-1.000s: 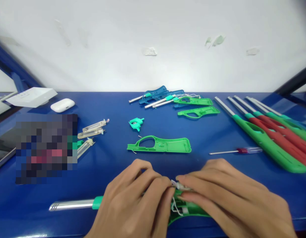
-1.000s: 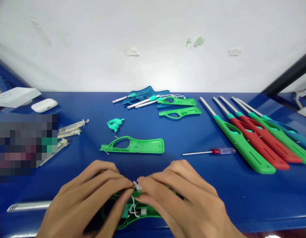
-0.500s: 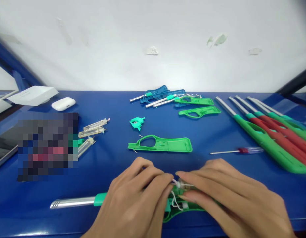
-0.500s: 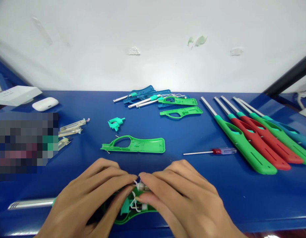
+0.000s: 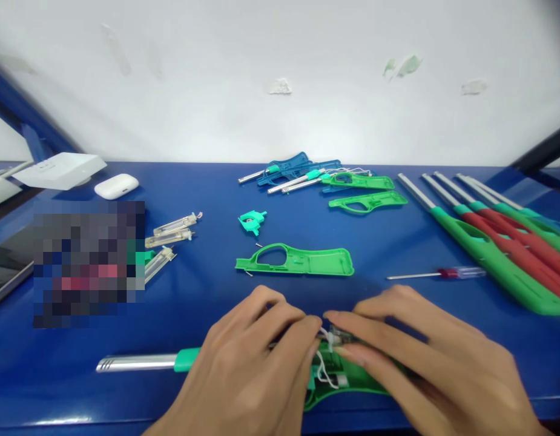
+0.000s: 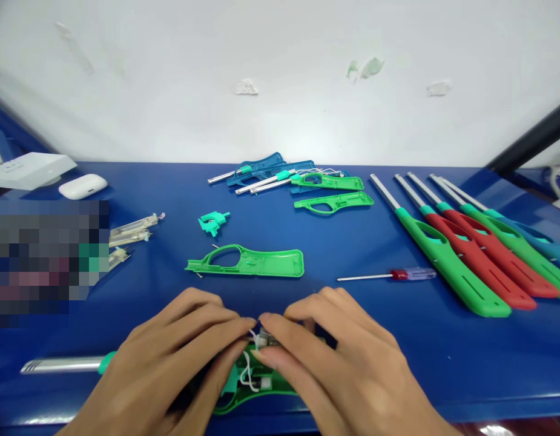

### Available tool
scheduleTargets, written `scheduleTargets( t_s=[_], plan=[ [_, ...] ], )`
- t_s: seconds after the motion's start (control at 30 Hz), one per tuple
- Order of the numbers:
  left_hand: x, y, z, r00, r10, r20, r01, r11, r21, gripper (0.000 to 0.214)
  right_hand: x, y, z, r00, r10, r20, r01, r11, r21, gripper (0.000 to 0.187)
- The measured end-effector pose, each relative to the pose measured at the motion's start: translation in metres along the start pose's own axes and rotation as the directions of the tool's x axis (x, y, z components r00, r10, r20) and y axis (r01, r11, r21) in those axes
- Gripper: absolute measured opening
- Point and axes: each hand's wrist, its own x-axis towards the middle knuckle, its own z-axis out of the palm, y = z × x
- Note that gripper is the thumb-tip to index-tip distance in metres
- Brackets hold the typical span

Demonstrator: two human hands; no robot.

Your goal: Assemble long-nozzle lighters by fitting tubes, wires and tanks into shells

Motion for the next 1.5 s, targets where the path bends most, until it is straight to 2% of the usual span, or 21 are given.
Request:
scheduleTargets(
  t_s=[0.13,0.3,0.4,0.5,0.7,0.83,1.03,1.13,1.23,1.33,1.4,1.5],
  plan=[
    [0.002,0.002,0.001,1.0,0.008,0.005,-0.008,1.0,0.015,0.032,-0.003,0.002,0.0,1.0,-0.006,-0.01,0.006,1.0,-0.022,0.023],
    [-0.001,0.007,-0.003,0.997,-0.066,0.027,0.068,0.994,-0.082,0.025,0.012,-0.001,-0.004,0.998,-0.059,-0.016,0.059,0.998,0.029,0.015],
    [-0.002,0.007,-0.003,0.995,-0.086,0.046,0.091,0.989,-0.116,0.022,0.019,-0.003,-0.007,0.997,-0.07,-0.032,0.071,0.997,0.031,0.016],
    [-0.002,0.006,0.0,0.997,-0.079,-0.003,0.079,0.991,-0.112,0.018,0.022,-0.003,-0.007,0.995,-0.083,-0.051,0.084,0.996,0.016,0.022],
    [-0.002,0.005,-0.001,0.998,-0.052,0.034,0.056,0.992,-0.113,0.015,0.025,-0.003,-0.007,0.996,-0.083,-0.041,0.084,0.996,0.028,0.021],
    [-0.005,0.004,-0.003,0.999,-0.047,0.021,0.049,0.994,-0.096,0.017,0.025,-0.004,-0.007,0.995,-0.092,-0.025,0.093,0.995,0.044,0.021],
    [-0.005,0.005,0.0,1.0,-0.015,-0.001,0.015,0.995,-0.099,0.018,0.022,-0.007,-0.007,0.998,-0.034,-0.05,0.039,0.994,0.102,0.019],
    [-0.004,0.006,0.001,1.0,-0.013,0.028,0.016,0.995,-0.098,0.019,0.02,-0.007,-0.009,0.997,0.015,-0.079,-0.002,0.986,0.169,0.019],
    [-0.003,0.006,0.0,0.999,0.002,0.041,0.001,0.997,-0.078,0.025,0.017,-0.004,-0.011,1.0,-0.022,-0.02,0.026,0.981,0.194,0.018],
    [-0.004,0.005,-0.001,0.998,0.006,0.063,-0.005,1.0,-0.018,0.02,0.016,-0.002,-0.011,0.999,-0.026,0.04,0.017,0.978,0.209,0.009],
    [-0.005,0.004,0.0,0.997,-0.004,0.083,0.001,0.999,0.043,0.013,0.017,-0.003,-0.009,0.999,0.048,0.021,-0.051,0.974,0.221,0.009],
    [-0.009,0.003,0.0,0.994,-0.024,0.102,0.012,0.994,0.111,0.024,0.018,-0.005,-0.008,0.995,0.089,-0.035,-0.08,0.975,0.207,0.007]
  ],
)
